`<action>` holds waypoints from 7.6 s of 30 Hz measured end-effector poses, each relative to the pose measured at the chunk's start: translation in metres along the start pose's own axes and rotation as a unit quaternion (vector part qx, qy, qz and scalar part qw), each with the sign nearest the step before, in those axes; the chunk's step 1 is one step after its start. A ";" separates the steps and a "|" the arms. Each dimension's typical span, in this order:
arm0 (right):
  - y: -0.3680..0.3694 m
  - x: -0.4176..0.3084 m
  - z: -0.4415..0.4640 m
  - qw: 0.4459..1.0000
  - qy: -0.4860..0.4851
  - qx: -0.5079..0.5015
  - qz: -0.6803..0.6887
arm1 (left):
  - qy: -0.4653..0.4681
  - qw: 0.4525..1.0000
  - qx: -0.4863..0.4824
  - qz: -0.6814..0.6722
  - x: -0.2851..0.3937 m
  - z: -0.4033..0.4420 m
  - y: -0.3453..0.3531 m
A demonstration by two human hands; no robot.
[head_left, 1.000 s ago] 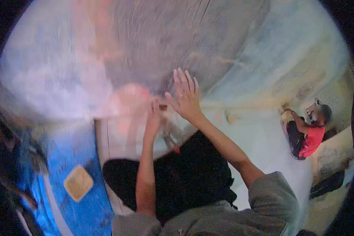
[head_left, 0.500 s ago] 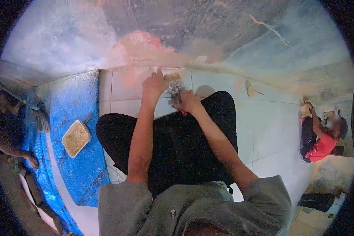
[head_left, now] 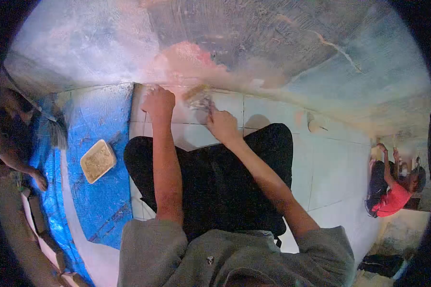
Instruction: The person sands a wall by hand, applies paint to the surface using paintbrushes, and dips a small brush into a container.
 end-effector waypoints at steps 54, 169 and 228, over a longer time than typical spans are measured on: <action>-0.295 0.004 -0.036 0.920 0.015 0.337 -0.200 | 0.094 0.972 -0.199 -0.084 0.023 -0.025 0.011; -0.285 -0.031 -0.002 0.701 -0.272 0.656 0.068 | 0.295 0.946 -0.026 -0.133 0.050 -0.036 -0.009; -0.220 0.004 -0.014 0.805 -0.182 0.529 0.197 | 0.268 0.953 -0.013 -0.138 0.056 -0.037 -0.007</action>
Point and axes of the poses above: each hand's wrist, its own z-axis towards the middle knuckle, its own y-axis out of the palm, x = y × z, the point moved 6 cm from there along z, towards the middle knuckle, and after that the axes turned 4 degrees about x, right-handed, at the moved point
